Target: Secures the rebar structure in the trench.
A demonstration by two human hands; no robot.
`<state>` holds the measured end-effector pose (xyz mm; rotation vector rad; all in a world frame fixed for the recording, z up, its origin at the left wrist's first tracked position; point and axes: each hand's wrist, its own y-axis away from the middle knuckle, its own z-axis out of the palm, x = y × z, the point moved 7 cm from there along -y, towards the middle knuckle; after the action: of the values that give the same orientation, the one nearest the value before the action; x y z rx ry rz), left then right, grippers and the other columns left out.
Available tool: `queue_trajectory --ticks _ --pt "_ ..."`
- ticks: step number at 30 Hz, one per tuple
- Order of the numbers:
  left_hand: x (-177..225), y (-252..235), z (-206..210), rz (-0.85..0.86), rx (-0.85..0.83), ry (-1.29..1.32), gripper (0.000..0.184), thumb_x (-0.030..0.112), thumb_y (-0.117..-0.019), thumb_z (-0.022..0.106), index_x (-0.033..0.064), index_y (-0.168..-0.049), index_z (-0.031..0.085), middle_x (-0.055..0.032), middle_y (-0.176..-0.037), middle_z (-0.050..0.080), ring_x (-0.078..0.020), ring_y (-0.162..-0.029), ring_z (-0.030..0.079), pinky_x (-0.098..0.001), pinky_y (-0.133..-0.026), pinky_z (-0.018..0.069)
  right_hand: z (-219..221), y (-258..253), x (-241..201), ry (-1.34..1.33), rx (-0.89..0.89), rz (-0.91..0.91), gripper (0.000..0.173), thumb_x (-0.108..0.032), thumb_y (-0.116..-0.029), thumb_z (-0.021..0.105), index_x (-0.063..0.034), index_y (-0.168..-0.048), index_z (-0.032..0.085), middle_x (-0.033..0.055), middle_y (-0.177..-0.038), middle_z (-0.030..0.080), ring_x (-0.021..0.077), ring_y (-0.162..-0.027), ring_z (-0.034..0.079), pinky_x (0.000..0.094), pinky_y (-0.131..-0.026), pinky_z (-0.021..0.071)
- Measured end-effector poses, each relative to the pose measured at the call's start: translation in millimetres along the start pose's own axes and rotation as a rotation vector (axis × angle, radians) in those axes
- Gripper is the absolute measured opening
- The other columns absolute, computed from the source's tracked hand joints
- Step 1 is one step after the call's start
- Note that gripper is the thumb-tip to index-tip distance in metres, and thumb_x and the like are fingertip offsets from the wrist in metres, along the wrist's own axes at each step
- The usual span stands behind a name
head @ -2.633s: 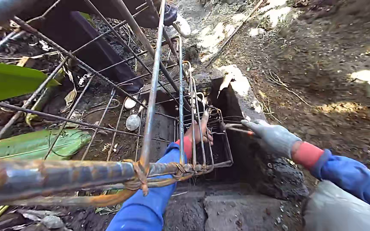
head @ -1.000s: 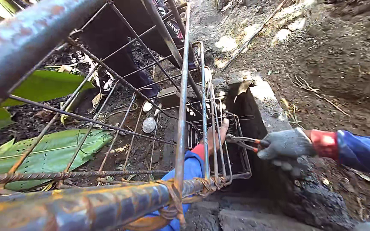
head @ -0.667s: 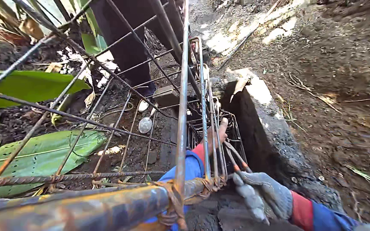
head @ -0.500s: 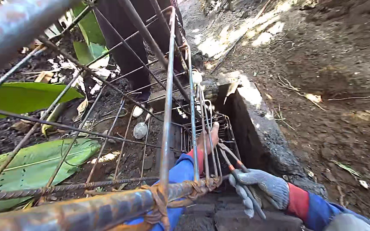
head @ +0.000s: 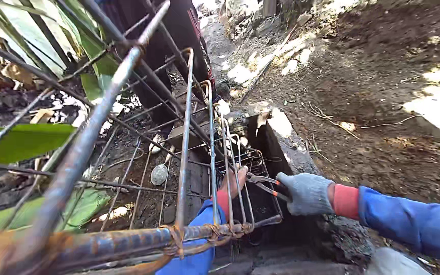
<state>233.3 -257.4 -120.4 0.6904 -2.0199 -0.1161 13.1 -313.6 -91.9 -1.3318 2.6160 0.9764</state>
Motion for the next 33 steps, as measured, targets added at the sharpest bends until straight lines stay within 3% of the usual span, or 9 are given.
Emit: queue_trajectory --ticks 2,4,8,12,15,18,22,29,33 --pt "3 8 -10 0.003 -0.049 0.046 0.026 0.029 -0.0985 0.062 0.0043 -0.108 0.063 -0.0059 -0.090 0.064 -0.0148 -0.081 0.062 -0.0358 -0.074 0.0533 -14 6 -2 0.048 0.067 0.027 0.064 -0.049 -0.0789 0.074 -0.0101 -0.127 0.057 0.0215 -0.114 0.065 0.0433 -0.093 0.069 0.0654 -0.074 0.0548" --pt "0 24 -12 -0.053 -0.143 0.158 0.051 0.026 -0.0921 0.067 0.0022 -0.134 0.052 -0.0132 -0.110 0.067 -0.0229 -0.096 0.067 -0.0440 -0.079 0.0591 -25 13 -3 0.082 0.149 0.044 0.062 -0.047 -0.0811 0.072 -0.0047 -0.124 0.059 0.0242 -0.123 0.060 0.0453 -0.096 0.068 0.0653 -0.073 0.0555" --pt "-5 39 -2 0.018 -0.174 -0.066 0.110 0.033 -0.0696 0.090 0.0028 -0.155 0.029 -0.0175 -0.134 0.063 -0.0240 -0.119 0.066 -0.0425 -0.101 0.0558 -26 17 -13 0.129 0.280 0.006 0.065 -0.031 -0.0975 0.059 0.0045 -0.149 0.039 0.0319 -0.129 0.057 0.0515 -0.114 0.061 0.0666 -0.090 0.0517" --pt "0 34 3 -0.015 -0.185 -0.281 0.076 0.031 -0.0800 0.082 -0.0005 -0.141 0.049 -0.0193 -0.124 0.066 -0.0268 -0.113 0.066 -0.0453 -0.101 0.0523 -31 19 -11 0.168 0.298 0.064 0.044 -0.026 -0.1040 0.049 0.0008 -0.139 0.048 0.0272 -0.113 0.064 0.0479 -0.106 0.065 0.0637 -0.088 0.0527" --pt "2 36 0 0.034 -0.219 -0.314 0.058 0.028 -0.0836 0.077 0.0030 -0.133 0.058 -0.0143 -0.118 0.069 -0.0217 -0.107 0.067 -0.0421 -0.097 0.0538 -32 14 -6 0.108 0.064 0.000 0.032 -0.028 -0.1045 0.051 -0.0019 -0.121 0.058 0.0232 -0.106 0.066 0.0445 -0.100 0.068 0.0642 -0.082 0.0551" --pt "-2 32 5 0.071 -0.278 -0.352 0.060 0.030 -0.0845 0.075 0.0077 -0.138 0.057 -0.0118 -0.123 0.069 -0.0204 -0.113 0.067 -0.0427 -0.101 0.0528 -1 11 9 -0.520 -0.344 -0.084 0.034 -0.040 -0.1014 0.061 -0.0098 -0.117 0.067 0.0125 -0.086 0.070 0.0263 -0.069 0.069 0.0486 -0.063 0.0591" --pt "-4 34 2 0.037 -0.326 -0.321 0.070 0.029 -0.0862 0.075 0.0063 -0.146 0.047 -0.0163 -0.122 0.067 -0.0251 -0.109 0.067 -0.0460 -0.097 0.0532 54 6 3 -1.238 -0.714 -0.254 0.041 -0.046 -0.1021 0.054 -0.0135 -0.126 0.062 0.0060 -0.081 0.063 0.0187 -0.064 0.066 0.0423 -0.063 0.0620" --pt "-5 32 7 0.094 -0.380 -0.014 0.069 0.017 -0.0827 0.080 0.0022 -0.142 0.048 -0.0089 -0.118 0.070 -0.0129 -0.104 0.070 -0.0318 -0.095 0.0573 121 -1 -31 -1.818 -0.767 -0.399 0.035 -0.045 -0.1021 0.056 -0.0138 -0.119 0.061 0.0032 -0.076 0.061 0.0152 -0.059 0.063 0.0357 -0.055 0.0601" --pt "-7 31 7 0.073 -0.377 0.042 0.070 0.015 -0.0814 0.082 0.0019 -0.141 0.049 -0.0091 -0.121 0.069 -0.0129 -0.109 0.068 -0.0307 -0.098 0.0564 98 -9 -4 -1.440 -0.595 -0.374 0.055 -0.046 -0.0923 0.065 -0.0136 -0.135 0.057 0.0136 -0.083 0.068 0.0251 -0.065 0.069 0.0447 -0.062 0.0618"
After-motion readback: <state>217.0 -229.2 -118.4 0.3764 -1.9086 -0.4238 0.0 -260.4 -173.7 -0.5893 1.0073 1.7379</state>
